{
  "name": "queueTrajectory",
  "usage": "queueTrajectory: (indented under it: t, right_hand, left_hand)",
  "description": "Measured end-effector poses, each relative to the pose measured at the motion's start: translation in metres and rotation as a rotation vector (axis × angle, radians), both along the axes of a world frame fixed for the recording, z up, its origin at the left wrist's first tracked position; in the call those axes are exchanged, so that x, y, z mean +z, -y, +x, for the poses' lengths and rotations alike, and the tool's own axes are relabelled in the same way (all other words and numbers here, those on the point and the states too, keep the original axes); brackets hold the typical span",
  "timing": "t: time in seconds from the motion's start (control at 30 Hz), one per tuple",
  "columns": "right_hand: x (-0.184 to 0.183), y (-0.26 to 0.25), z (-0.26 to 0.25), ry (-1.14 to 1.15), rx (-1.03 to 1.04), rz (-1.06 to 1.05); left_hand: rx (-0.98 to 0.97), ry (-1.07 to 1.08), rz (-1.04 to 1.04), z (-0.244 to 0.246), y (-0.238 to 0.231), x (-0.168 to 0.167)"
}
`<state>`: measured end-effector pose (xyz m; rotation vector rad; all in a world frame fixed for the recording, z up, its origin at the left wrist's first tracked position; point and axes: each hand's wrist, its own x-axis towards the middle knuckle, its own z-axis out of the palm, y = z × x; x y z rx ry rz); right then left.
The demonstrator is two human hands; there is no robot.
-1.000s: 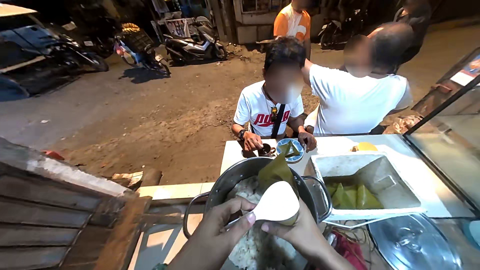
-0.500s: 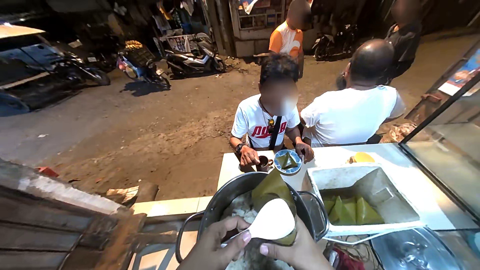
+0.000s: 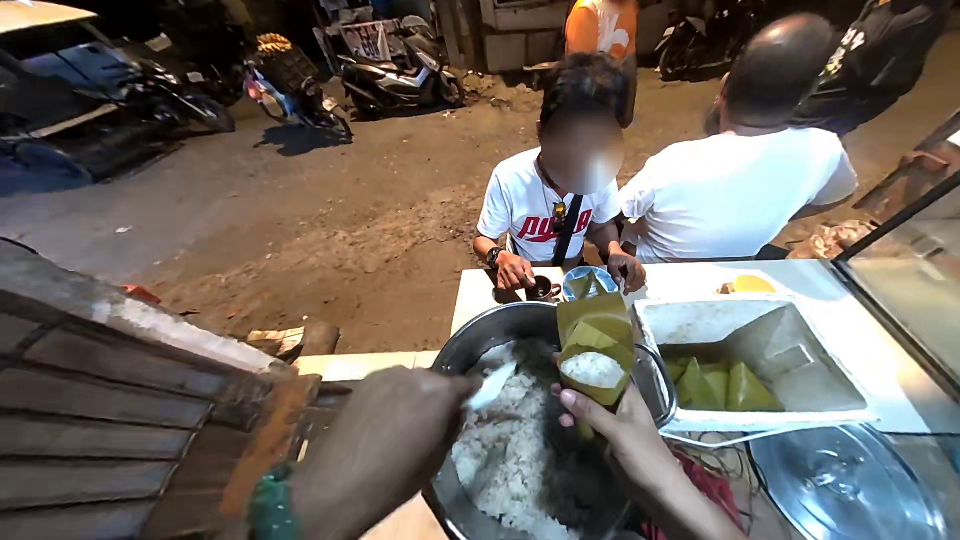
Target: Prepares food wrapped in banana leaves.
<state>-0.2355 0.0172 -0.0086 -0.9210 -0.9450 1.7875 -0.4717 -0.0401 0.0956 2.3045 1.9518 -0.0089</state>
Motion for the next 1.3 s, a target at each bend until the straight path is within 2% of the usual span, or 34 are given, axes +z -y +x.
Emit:
queueTrajectory:
  t: [0.07,0.13,0.23,0.3,0.4,0.47,0.57,0.63,0.7,0.77,0.9,0.97,1.03,1.1,1.17,1.23,1.3]
  right_hand:
    - [-0.001,0.001,0.005,-0.120,0.073,-0.039]
    - [-0.002,0.001,0.009,-0.220,0.140,-0.057]
    - [0.000,0.002,0.012,-0.326,0.192,-0.045]
    - [-0.001,0.002,0.012,-0.357,0.221,-0.002]
    - [-0.001,0.003,0.012,-0.347,0.181,-0.005]
    - [0.002,0.002,0.015,-0.339,0.122,-0.042]
    - [0.001,0.002,0.017,-0.340,0.082,-0.084]
    - [0.000,0.000,0.014,-0.326,0.104,-0.062]
    - [-0.003,0.000,0.012,-0.297,0.135,-0.023]
    - [-0.005,-0.001,0.012,-0.291,0.158,0.010]
    - [-0.005,0.001,0.011,-0.279,0.154,-0.001]
    - [-0.003,0.000,0.010,-0.283,0.131,-0.001]
    - [-0.003,0.001,0.011,-0.312,0.105,0.000]
    - [-0.003,0.000,0.012,-0.346,0.109,0.009]
    - [-0.003,-0.001,0.011,-0.360,0.139,0.017]
    - [-0.004,0.000,0.011,-0.364,0.169,0.009]
    - [-0.005,0.002,0.011,-0.381,0.214,0.031]
  left_hand:
    - [-0.055,-0.160,-0.214,0.014,0.005,-0.011]
    - [-0.110,-0.212,-0.328,0.026,0.004,-0.033]
    - [-0.097,-0.177,-0.418,0.046,-0.007,-0.067]
    - [-0.096,-0.201,-0.448,0.053,-0.012,-0.073]
    - [-0.052,-0.140,-0.527,0.032,-0.022,-0.053]
    - [-0.061,0.015,-0.438,0.005,-0.018,-0.028]
    - [-0.229,0.142,-0.258,-0.014,0.013,0.008]
    - [-0.349,0.147,-0.293,-0.009,0.027,0.026]
    - [-0.444,0.167,-0.329,0.002,0.032,0.019]
    - [-0.474,0.185,-0.341,0.019,0.028,-0.008]
    - [-0.301,0.137,-0.695,0.061,0.006,-0.064]
    - [-0.279,0.133,-0.620,0.056,0.000,-0.062]
    - [-0.273,0.103,-0.400,0.038,0.001,-0.037]
    - [-0.222,-0.030,-0.171,0.023,0.006,-0.018]
    - [-0.142,-0.193,-0.243,0.025,0.004,-0.014]
    - [-0.090,-0.252,-0.447,0.039,-0.002,-0.034]
    - [-0.118,-0.261,-0.406,0.039,-0.003,-0.059]
